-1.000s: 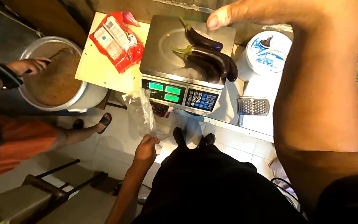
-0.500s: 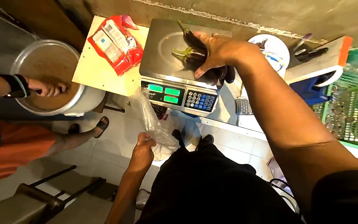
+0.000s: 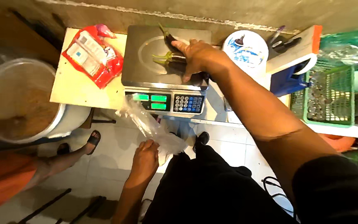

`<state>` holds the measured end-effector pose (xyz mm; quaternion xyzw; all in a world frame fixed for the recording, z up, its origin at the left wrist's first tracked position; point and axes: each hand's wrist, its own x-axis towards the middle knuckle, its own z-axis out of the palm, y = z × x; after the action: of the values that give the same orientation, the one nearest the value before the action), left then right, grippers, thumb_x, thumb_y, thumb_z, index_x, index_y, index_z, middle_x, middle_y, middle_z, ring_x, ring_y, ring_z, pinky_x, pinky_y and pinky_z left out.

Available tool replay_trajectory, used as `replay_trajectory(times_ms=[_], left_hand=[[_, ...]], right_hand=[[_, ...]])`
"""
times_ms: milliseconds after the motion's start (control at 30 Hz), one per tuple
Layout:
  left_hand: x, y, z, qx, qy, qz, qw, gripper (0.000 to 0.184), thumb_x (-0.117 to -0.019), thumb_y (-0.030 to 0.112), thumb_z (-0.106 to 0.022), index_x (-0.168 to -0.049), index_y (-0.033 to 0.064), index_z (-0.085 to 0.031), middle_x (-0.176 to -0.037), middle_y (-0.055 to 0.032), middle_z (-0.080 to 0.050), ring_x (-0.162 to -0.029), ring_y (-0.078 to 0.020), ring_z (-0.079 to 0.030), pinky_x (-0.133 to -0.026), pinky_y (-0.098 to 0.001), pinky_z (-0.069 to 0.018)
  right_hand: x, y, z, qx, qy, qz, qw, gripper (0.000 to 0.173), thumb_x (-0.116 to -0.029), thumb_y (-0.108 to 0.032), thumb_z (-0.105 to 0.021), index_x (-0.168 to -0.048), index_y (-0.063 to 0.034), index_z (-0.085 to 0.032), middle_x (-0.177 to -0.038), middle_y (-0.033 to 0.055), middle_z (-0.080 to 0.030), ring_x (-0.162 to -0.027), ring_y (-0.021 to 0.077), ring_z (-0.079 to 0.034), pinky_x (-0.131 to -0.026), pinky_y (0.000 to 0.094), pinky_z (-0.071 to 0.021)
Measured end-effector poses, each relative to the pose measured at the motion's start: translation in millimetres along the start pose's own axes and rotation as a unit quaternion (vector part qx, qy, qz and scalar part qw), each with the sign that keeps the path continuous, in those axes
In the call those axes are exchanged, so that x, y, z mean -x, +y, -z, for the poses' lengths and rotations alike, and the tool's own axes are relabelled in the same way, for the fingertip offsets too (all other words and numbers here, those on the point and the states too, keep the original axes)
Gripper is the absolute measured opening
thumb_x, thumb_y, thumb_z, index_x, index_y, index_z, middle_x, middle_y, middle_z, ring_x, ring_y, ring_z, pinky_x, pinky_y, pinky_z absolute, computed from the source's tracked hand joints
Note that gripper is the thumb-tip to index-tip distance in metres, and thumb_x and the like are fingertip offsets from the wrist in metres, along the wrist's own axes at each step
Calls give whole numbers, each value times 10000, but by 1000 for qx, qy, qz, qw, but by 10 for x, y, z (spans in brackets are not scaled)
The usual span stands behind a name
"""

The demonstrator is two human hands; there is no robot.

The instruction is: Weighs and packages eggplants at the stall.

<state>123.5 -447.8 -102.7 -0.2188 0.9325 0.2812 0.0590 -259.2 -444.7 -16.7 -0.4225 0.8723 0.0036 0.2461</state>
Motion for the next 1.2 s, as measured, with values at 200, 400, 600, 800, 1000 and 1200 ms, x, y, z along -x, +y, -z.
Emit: replay_trajectory(times_ms=[200,400,600,800,1000,1200], left_hand=[[-505,540,-251,52,-37,-146,987,277,-899,-13,-581,-1128,10,-733,-1172,-203,-669,-1000,-330,-707,-820,-466,-615],[-823,983,-403,105,-102,-193,970,359,-888,-5,-563,-1220,0,-698,-1208,-228,-630,-949,-312,-697,-815,-439,-607],[-898,1565,-568,134,-178,-163,961,431,-915,-13,-553,-1337,18,-637,-1339,-230,-546,-1040,-302,-646,-883,-437,-578],[-735,2478,-1104,243,-212,-156,933,573,-870,29,-611,-1436,74,-529,-1300,-173,-547,-905,-205,-641,-735,-378,-591],[-356,3982,-1566,296,-306,-174,888,649,-876,12,-627,-1481,174,-461,-1364,-93,-522,-782,-151,-642,-656,-337,-594],[70,5368,-2163,246,-429,-230,838,794,-820,-33,-626,-1543,211,-407,-1480,-93,-425,-697,-117,-623,-579,-310,-593]], right_hand=[[9,45,-83,-40,18,-22,999,1174,-622,-292,-946,-1610,-377,-318,-1453,325,-465,-1246,528,-531,-909,694,-493],[271,303,-222,-166,40,-20,985,1081,-679,-324,-928,-1594,-332,-353,-1343,250,-570,-1168,447,-604,-869,658,-525],[1265,1196,-517,-609,20,104,786,1074,-685,-90,-825,-1597,-187,-266,-1313,113,-620,-1020,198,-677,-803,390,-613],[2976,2345,-1513,-794,157,190,556,1146,-654,-385,-918,-1586,-231,-268,-1251,115,-651,-1000,259,-708,-770,451,-646],[4537,3147,-2301,-846,316,226,366,851,-728,-315,-891,-1449,-157,-466,-1386,157,-608,-1111,331,-687,-824,503,-627],[5872,3762,-2751,-728,529,41,435,827,-699,-314,-903,-1406,-205,-488,-1188,6,-690,-962,146,-706,-795,373,-632]])
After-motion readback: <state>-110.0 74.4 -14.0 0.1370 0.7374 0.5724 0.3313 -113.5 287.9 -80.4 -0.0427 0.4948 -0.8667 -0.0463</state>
